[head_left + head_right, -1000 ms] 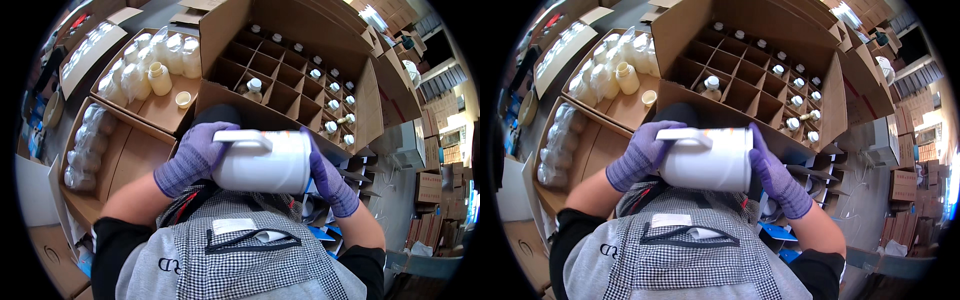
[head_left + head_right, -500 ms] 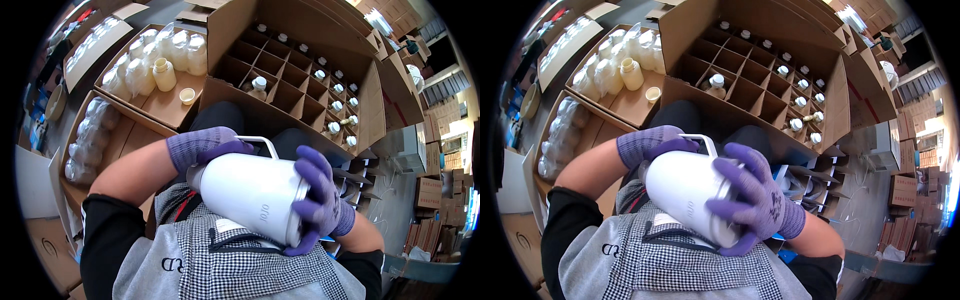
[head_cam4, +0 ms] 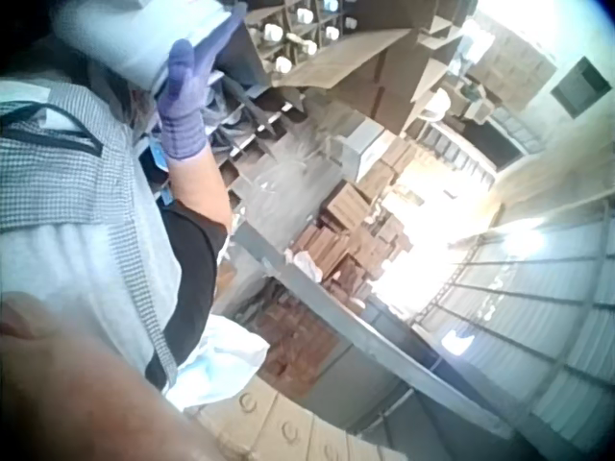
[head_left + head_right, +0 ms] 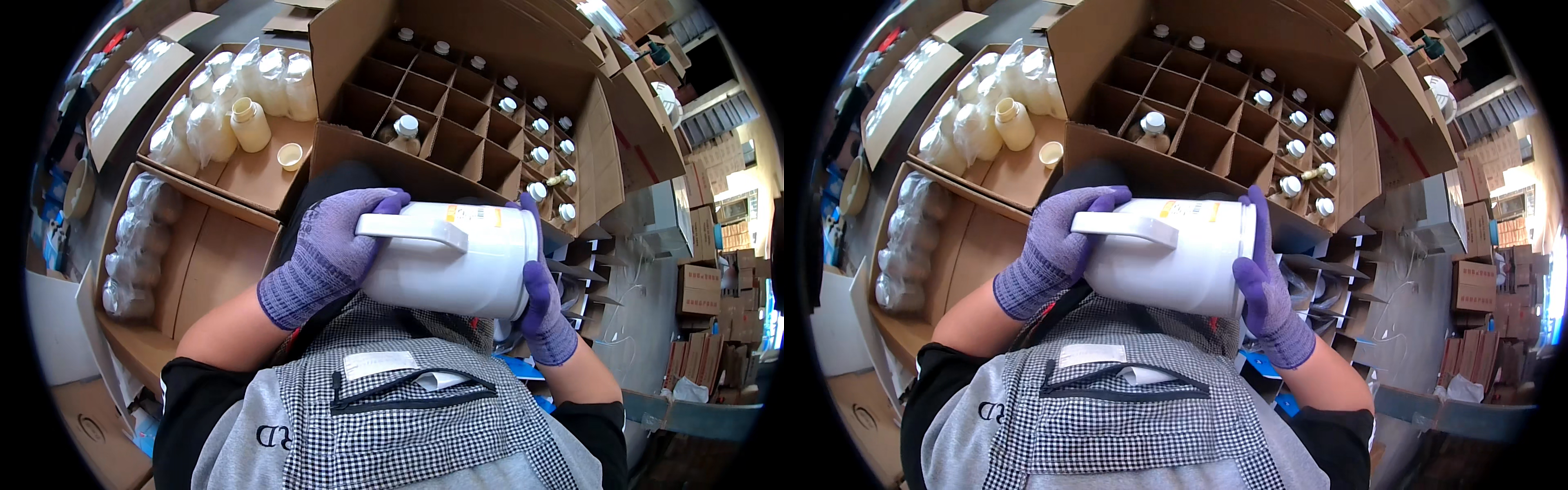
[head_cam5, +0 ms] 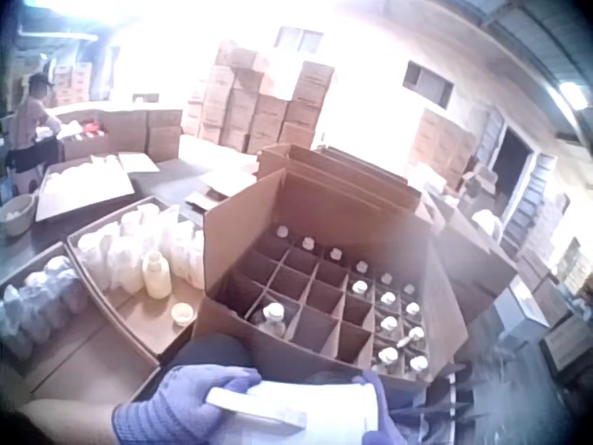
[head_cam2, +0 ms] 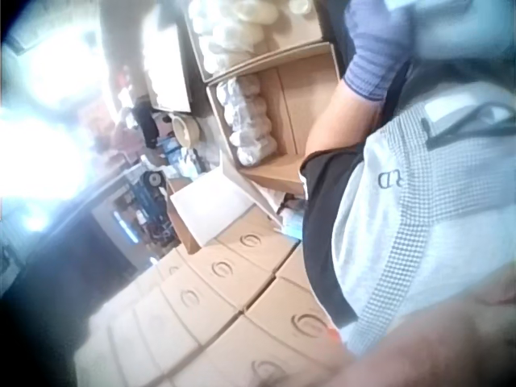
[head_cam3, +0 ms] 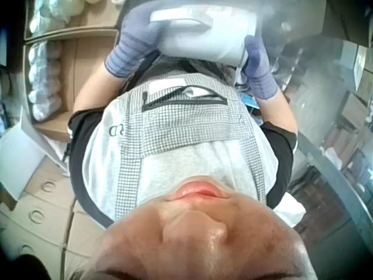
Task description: The person sits on the floor in a warehouse and assembles white plastic containers. They pick up a container, insert a metal mesh filter, and screw on a lid. The person then places the assembled container into a plastic bag and puts it into a cardboard box. This process is repeated for multiple containers.
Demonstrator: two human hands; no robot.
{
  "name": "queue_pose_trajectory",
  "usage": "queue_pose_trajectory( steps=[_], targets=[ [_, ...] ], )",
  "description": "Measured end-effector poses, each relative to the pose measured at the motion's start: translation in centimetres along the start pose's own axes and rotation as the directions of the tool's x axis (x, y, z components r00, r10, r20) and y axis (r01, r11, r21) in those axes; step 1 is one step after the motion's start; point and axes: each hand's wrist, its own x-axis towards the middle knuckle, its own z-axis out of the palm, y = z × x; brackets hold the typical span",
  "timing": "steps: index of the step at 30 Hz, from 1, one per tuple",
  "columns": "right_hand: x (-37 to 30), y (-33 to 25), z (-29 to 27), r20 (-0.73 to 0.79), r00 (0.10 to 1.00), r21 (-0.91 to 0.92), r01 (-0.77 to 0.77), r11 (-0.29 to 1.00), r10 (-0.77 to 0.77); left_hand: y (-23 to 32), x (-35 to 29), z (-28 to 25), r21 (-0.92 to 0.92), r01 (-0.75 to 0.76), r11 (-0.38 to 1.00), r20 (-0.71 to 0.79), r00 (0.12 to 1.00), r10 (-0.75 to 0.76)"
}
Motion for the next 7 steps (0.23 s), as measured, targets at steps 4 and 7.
queue_pose_trajectory(
  steps=[4, 7],
  targets=[
    [-0.3, -3.5, 1.2, 0.284, 0.929, -0.507, 0.355, 0.786, -0.237, -2.8, 2.4, -1.4, 0.177, -0.233, 0.956, 0.477, 0.87, 0.124],
    [-0.3, -7.5, 3.5, 0.656, 0.654, -0.534, 0.755, 0.381, -0.377, -5.2, 4.4, -1.3, 0.154, -0.296, 0.943, 0.787, 0.614, 0.064]
  ],
)
